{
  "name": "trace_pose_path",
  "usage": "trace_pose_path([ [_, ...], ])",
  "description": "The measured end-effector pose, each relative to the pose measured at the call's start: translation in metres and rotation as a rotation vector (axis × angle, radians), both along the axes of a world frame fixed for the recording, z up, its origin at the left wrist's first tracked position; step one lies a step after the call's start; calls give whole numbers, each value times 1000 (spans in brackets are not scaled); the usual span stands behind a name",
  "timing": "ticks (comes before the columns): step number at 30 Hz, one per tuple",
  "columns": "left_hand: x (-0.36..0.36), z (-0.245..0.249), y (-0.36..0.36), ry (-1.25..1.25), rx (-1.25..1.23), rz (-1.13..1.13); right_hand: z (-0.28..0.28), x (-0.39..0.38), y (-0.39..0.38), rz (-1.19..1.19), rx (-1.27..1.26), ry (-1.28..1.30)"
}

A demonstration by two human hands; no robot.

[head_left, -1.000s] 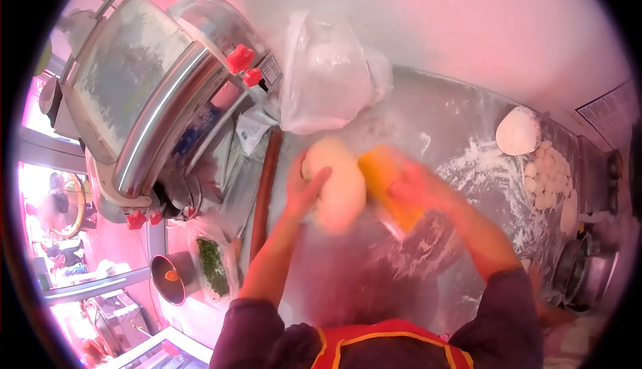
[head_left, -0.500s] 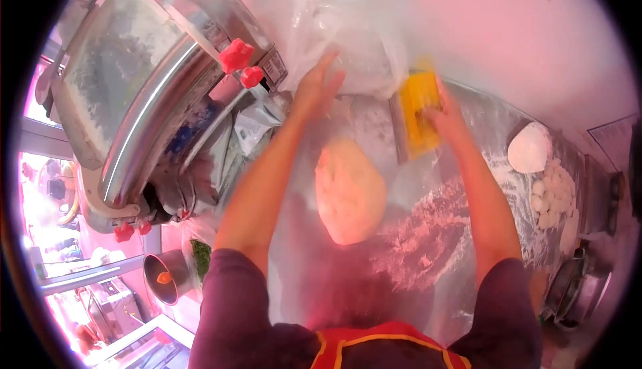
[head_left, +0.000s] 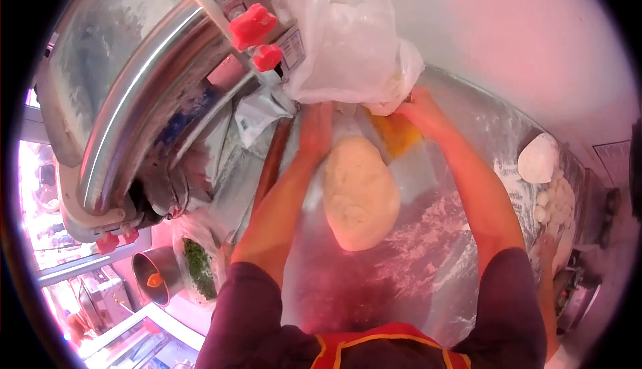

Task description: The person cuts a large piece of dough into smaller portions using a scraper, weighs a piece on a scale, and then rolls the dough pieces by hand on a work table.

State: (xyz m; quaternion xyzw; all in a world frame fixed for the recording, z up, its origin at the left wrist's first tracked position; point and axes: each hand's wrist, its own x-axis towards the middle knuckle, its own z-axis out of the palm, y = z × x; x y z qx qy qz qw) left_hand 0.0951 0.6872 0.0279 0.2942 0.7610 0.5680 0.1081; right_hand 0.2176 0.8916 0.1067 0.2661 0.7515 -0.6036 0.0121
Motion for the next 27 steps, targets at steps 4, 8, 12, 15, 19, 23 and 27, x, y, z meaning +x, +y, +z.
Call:
trace_pose_path([
  [4, -7, -4, -1, -182, -56, 7, -8, -16, -14, 207, 212, 239],
  [8, -7, 2, -16, -257, -136, 0, 8, -16, -24, 212, 120, 115],
  [12, 52, 22, -51, -205, -42, 8, 36, 52, 3, 147, -319, 284],
  [15, 101, 41, -71, -14, -172, -54, 87, 111, 6, 99, -22, 43],
  [19, 169, 71, -71, 411, -495, -168, 83, 189, -15, -61, -104, -6],
  [23, 193, 77, -68, 608, -693, -205, 82, 237, -56, -260, -279, 95],
  [27, 150, 35, -84, 686, -344, -194, 74, 259, -84, -372, -310, 163],
])
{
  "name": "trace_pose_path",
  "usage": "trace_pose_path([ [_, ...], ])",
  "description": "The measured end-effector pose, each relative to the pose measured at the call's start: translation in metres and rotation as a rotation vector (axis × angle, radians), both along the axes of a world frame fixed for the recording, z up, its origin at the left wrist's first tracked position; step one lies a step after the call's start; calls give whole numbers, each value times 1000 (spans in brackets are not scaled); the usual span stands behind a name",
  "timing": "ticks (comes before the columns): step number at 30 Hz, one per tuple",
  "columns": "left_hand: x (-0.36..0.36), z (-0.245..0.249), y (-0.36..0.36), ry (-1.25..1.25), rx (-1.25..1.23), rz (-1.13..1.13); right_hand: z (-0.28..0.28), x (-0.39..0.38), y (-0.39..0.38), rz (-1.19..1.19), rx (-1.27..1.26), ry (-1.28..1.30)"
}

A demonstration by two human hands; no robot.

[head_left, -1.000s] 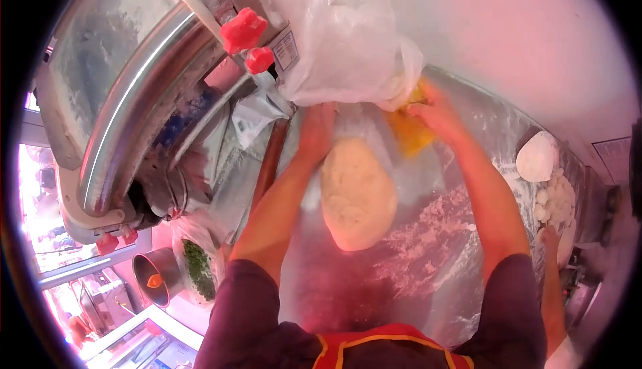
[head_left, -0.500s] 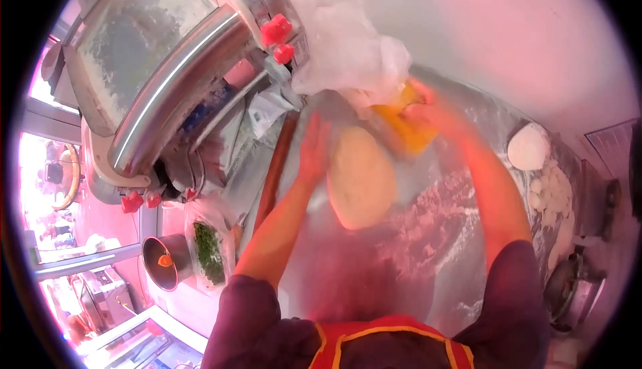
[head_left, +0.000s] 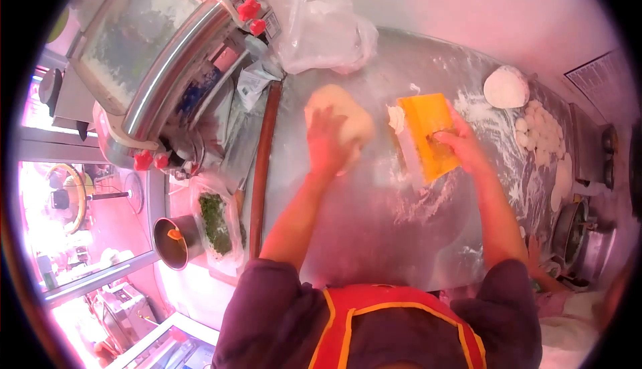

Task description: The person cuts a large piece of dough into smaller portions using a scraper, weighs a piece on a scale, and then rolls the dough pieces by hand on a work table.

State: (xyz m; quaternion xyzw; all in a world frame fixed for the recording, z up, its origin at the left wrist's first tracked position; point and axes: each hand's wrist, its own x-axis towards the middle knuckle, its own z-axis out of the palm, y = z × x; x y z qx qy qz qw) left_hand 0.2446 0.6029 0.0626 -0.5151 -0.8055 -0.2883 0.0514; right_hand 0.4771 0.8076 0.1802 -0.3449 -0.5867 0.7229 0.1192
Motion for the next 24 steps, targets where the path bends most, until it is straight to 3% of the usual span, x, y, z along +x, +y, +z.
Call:
trace_pose_path([
  [5, -28, 5, -61, -1397, 695, 81, -14, -9, -51, -68, 63, 158],
  [6, -24, 9, -74, -1656, 823, 79, -26, -17, -65, -30, 148, 92],
  [9, -26, 5, -80, -1659, 759, -7, -37, -69, -105, 25, 532, -114],
  [10, -23, 14, -73, -1580, 595, 104, -30, -91, -130, 6, 722, -211],
  [12, -12, 18, -63, -1217, 386, 123, -33, -128, -175, 33, 840, -358],
  [14, -2, 27, -52, -1128, 288, 188, -38, -129, -178, 31, 848, -322],
  [17, 9, 47, -38, -1254, 331, 225, -36, -117, -177, -11, 857, -264],
  [20, 30, 60, -53, -1236, 313, 88, -10, -83, -185, -8, 886, -232],
  [24, 100, 46, -58, -900, 276, -113, 16, 14, -196, -77, 741, -218],
])
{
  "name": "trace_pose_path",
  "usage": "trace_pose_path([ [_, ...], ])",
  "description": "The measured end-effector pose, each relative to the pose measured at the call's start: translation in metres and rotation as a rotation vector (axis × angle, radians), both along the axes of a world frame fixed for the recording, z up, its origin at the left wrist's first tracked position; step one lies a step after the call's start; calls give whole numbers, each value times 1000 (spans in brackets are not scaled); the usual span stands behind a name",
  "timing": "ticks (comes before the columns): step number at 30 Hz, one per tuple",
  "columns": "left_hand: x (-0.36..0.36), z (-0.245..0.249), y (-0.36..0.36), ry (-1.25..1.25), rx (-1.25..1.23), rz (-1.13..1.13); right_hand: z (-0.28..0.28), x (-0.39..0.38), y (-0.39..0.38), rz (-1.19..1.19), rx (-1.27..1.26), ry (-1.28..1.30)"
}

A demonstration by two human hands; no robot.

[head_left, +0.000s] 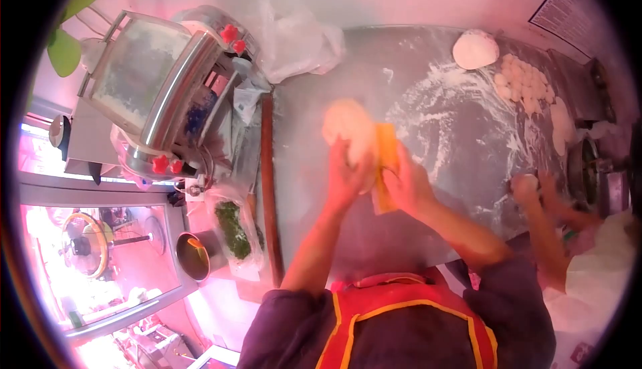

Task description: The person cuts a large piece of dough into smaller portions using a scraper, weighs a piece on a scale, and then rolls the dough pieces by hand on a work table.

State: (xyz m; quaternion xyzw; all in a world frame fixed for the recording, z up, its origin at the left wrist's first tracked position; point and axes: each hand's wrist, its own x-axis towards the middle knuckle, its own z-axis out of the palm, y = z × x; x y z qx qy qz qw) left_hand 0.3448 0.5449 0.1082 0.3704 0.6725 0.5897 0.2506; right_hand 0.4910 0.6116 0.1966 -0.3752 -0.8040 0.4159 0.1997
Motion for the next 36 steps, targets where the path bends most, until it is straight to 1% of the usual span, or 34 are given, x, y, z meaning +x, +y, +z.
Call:
trace_pose_path([
  [2, 30, 10, 8, 265, -15, -81, 10, 36, -10, -133, 22, -72],
  [5, 48, -13, 17, 120, -207, -237, -12, 73, -6, -199, 7, -237],
  [6, 54, -21, 20, 234, -184, -224, -33, 90, 0, -210, 46, -196],
  [8, 64, -39, 26, 475, -146, -159, -18, 114, 15, -200, -52, -284],
  [9, 75, -47, 26, 359, -233, -174, 16, 121, 23, -163, -261, -343],
  [10, 79, -73, 34, 505, -153, -126, -8, 145, 31, -167, -182, -61],
  [11, 84, -99, 41, 659, -78, -59, 0, 157, 43, -159, -480, 54],
  [12, 91, -124, 49, 810, -11, 25, 14, 163, 52, -130, -455, 30],
  [13, 90, -143, 69, 652, -24, -18, 10, 174, 65, -82, -374, 77],
  [14, 88, -81, 60, 442, -193, -107, -2, 184, 78, -47, -193, 100],
  [15, 85, -10, 50, 250, -378, -168, -9, 188, 89, -28, -158, 111],
  [16, 90, 51, 30, 77, -509, -188, -11, 191, 97, -46, -134, 111],
  [17, 97, 41, 34, 255, -466, -42, 2, 178, 99, -1, -128, 197],
  [19, 128, 1, 62, 603, -392, 171, 51, 136, 78, 15, -134, 347],
  [20, 134, -3, 65, 715, -570, 56, 88, 116, 54, 25, -65, 371],
  [21, 138, -1, 65, 772, -597, 6, 122, 100, 35, 34, 7, 385],
  [22, 140, 6, 64, 828, -622, -47, 136, 93, 31, 136, 240, 371],
  [23, 151, 5, 63, 877, -647, -111, 144, 92, 29, 236, 466, 341],
  [24, 163, -28, 66, 1087, -528, 125, 153, 95, 26, 263, 532, 340],
  [26, 163, -56, 73, 1299, -488, 232, 167, 99, 31, 329, 694, 349],
  [27, 152, -59, 75, 1373, -478, 262, 158, 101, 41, 304, 593, 398],
  [28, 142, -65, 75, 1391, -469, 261, 138, 107, 54, 260, 489, 429],
  [30, 120, -55, 76, 1333, -458, 217, 89, 134, 80, 117, 284, 423],
  [31, 106, -50, 79, 1183, -470, 137, 69, 157, 90, 60, 156, 327],
  [32, 97, -40, 80, 1016, -474, 59, 67, 172, 93, -26, 58, 254],
  [33, 86, -33, 83, 845, -452, -13, 49, 187, 97, -96, -98, 401],
  [34, 74, -32, 83, 672, -377, -76, 43, 204, 97, -150, -106, 356],
  [35, 51, -41, 82, 525, -268, -145, 40, 214, 100, -185, -108, 336],
  [36, 34, -51, 86, 371, -164, -198, 35, 223, 100, -229, -132, 362],
])
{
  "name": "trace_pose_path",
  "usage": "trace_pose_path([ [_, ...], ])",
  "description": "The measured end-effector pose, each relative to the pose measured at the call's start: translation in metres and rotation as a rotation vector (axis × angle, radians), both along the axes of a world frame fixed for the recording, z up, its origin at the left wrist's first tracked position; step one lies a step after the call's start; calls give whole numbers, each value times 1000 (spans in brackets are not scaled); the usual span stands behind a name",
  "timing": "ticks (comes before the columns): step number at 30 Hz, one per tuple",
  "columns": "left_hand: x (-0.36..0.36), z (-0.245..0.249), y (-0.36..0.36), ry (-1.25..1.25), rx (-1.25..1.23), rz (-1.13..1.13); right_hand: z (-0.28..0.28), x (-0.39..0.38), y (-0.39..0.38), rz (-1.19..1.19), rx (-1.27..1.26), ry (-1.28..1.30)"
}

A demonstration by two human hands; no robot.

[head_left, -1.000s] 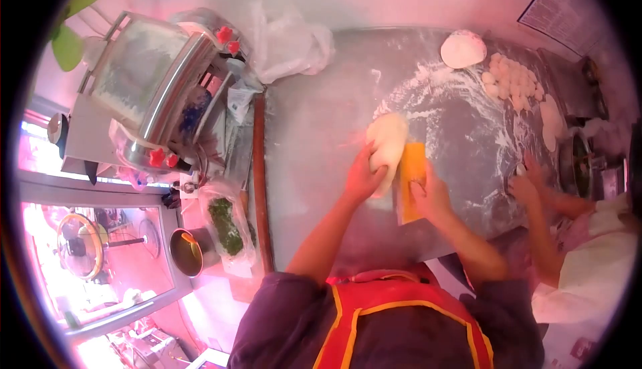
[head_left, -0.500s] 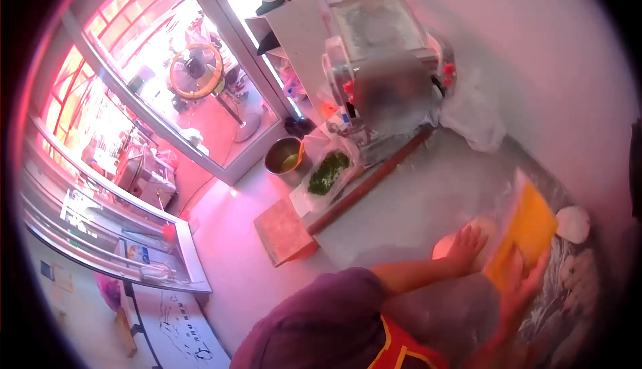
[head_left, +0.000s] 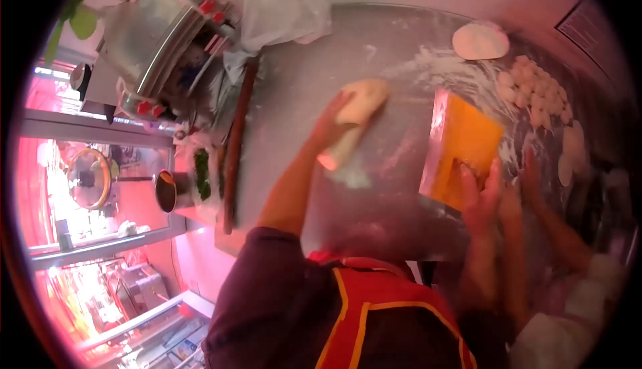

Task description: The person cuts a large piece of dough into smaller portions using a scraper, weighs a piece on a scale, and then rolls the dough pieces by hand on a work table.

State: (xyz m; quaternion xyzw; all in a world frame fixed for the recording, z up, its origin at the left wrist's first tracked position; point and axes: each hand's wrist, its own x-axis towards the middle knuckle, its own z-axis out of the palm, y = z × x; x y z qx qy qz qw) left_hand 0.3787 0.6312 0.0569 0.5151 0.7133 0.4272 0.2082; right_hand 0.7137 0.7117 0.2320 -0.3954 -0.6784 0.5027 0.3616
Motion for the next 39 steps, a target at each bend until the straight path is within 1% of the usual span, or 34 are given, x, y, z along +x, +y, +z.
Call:
trace_pose_path([
  [2, -14, 29, 4, -214, -213, -55, -8, 10, -7, -51, -64, 75],
  [3, -18, 52, 3, -314, -321, -73, -8, 15, -12, -53, -72, 43],
  [4, -15, 75, 4, -215, -425, -133, -7, 23, -13, -52, -75, 14],
  [6, -41, 55, 20, -543, -406, -33, -4, 30, -20, -77, -79, -29],
  [7, -43, 59, 22, -715, -393, 19, 0, 31, -23, -103, -78, -48],
  [8, -21, 52, 34, -738, -254, 374, 2, 30, -26, -121, -73, -62],
  [9, -6, 49, 45, -498, -177, 484, 0, 30, -27, -138, -50, -60],
  [10, 14, 38, 49, -129, -149, 485, -2, 31, -26, -139, -24, -53],
  [11, 39, 28, 52, 188, -138, 451, -7, 31, -22, -128, 3, -38],
  [12, 68, 20, 52, 383, -171, 374, -13, 34, -18, -124, -18, 5],
  [13, 97, 10, 48, 542, -198, 296, -20, 37, -16, -114, -50, 45],
  [14, 120, -4, 41, 688, -211, 236, -25, 37, -15, -169, -73, 21],
  [15, 139, -19, 31, 827, -150, 231, -26, 34, -13, -233, -87, -2],
  [16, 154, -33, 21, 966, -82, 236, -25, 34, -10, -217, -60, -72],
  [17, 159, -39, 12, 1094, -5, 255, -21, 33, -6, -211, -28, -147],
  [18, 162, -34, 9, 1147, 54, 229, -20, 28, -1, -217, 5, -223],
  [19, 154, -7, 5, 1134, 73, 177, -21, 22, 1, -186, 47, -190],
  [20, 146, 9, 1, 1113, 98, 114, -24, 20, 1, -167, 87, -162],
  [21, 132, 6, 2, 831, 103, 185, -27, 24, 0, -163, 124, -144],
  [23, 97, -7, 28, 219, 104, 237, -20, 22, -7, -109, 177, -198],
  [24, 74, 11, 41, 44, -56, 114, -12, 23, -10, -117, 202, -245],
  [25, 51, 30, 55, -115, -233, 14, -5, 21, -15, -94, 114, -122],
  [26, 26, 25, 74, 95, -346, 11, -12, 27, -17, -85, 68, -2],
  [27, 30, 18, 75, 306, -375, 130, -3, 27, -24, -100, -8, -6],
  [28, 36, 13, 76, 500, -419, 261, 2, 23, -28, -116, 30, 50],
  [29, 47, -10, 68, 689, -290, 406, 5, 29, -32, -142, 21, 10],
  [30, 59, -21, 67, 668, -323, 299, 6, 33, -35, -154, 13, -17],
  [31, 74, -12, 64, 640, -355, 191, 5, 34, -40, -195, 10, -24],
  [32, 102, -4, 46, 673, -334, 145, 5, 33, -39, -224, 11, -28],
  [33, 127, 19, 27, 705, -315, 110, 5, 34, -37, -243, 12, -31],
  [34, 147, 24, 10, 747, -260, 45, 3, 36, -35, -226, 40, -46],
  [36, 177, 33, -12, 821, -147, -72, -4, 41, -31, -209, 15, -4],
  [38, 161, 71, -2, 501, -296, -250, -10, 50, -33, -228, 10, -17],
  [39, 150, 73, 14, 447, -271, -221, -8, 54, -34, -244, 26, -70],
])
